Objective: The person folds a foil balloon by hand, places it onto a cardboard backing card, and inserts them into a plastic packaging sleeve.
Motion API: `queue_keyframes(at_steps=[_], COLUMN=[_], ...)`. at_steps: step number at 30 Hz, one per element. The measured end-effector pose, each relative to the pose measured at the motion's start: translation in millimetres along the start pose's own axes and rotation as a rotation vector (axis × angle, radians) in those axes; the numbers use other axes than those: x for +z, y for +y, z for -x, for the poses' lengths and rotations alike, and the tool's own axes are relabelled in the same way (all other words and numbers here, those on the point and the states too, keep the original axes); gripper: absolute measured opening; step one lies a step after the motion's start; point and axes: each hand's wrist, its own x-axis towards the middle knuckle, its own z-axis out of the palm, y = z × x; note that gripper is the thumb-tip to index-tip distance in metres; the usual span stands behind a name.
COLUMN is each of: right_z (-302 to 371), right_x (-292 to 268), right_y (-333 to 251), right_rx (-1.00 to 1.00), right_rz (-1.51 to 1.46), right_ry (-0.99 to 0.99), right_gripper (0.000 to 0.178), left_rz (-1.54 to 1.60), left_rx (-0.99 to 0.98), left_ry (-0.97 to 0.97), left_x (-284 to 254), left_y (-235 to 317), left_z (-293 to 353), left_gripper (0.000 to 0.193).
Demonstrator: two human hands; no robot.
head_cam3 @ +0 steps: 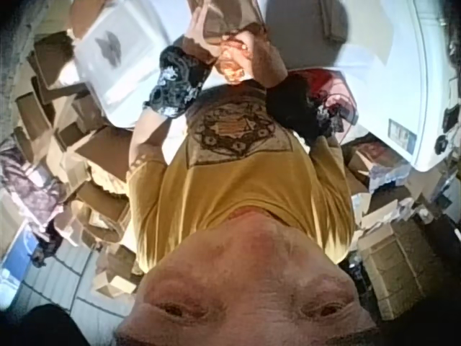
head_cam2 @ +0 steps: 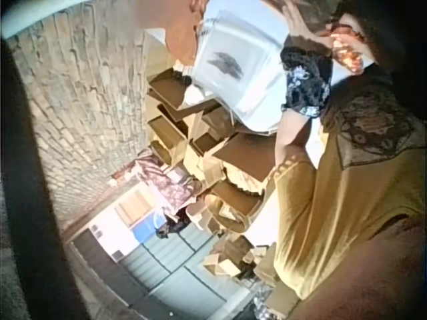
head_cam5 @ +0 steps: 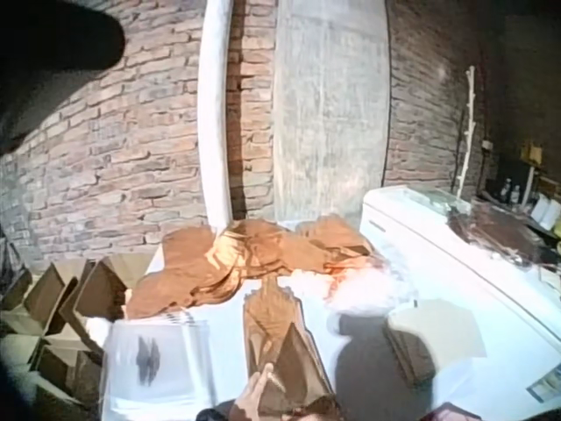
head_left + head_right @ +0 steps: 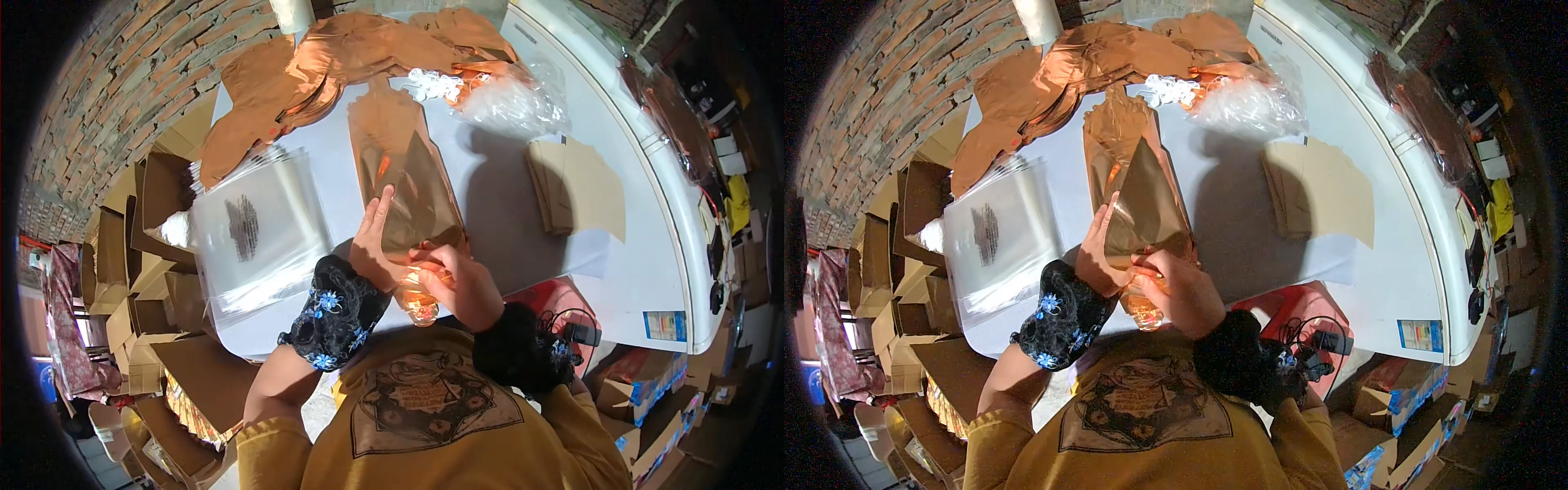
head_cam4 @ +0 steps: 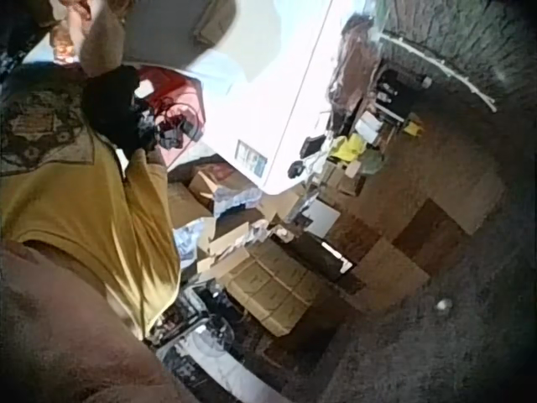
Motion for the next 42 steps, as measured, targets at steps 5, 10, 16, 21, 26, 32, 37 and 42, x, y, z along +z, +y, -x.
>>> queue_keyframes(at_steps=[5,10,16,21,26,32,37,42], right_z=[2,4,6,4,2,3,2,2], right_x=[-6,-11,-20,-17,-20,-22,-25,-29], right_y=[1,9,13,16,17,24,18,16], right_rx=[0.153,0.114,0.101,0.168,-0.001,-0.192,-0.364,-0.359], right_rz=[0.021,-0.229,-0.266,-0.205,0.015,0.256,0.36,0.34], right_ry=[0.008,0.05,-0.056,-0.08,-0.164,-0.2,-0.279,-0.329], right_gripper=[0.027,0.022,0.025,0.024,0.029,0.035,0.049,0.051], left_rz=[-0.234,-0.313,-0.303,-0.128,-0.122,0.101,0.331,0.297], left_rx=[0.113,0.177,0.194,0.159,0.132,-0.085,-0.229,-0.267], left_ry=[0.011,0.046,0.003,0.132,0.016,-0.037,-0.084,0.043], left_x=[-9,-6,-13,-5,-9,-24,-30,-16], left_y=[21,12,15,-13,-16,2,6,7], left_z=[-8,-11,-18,-14,-25,-30,-33,-31], left_gripper=[0.052,0.052,0.051,0.048,0.024,0.03,0.028,0.03])
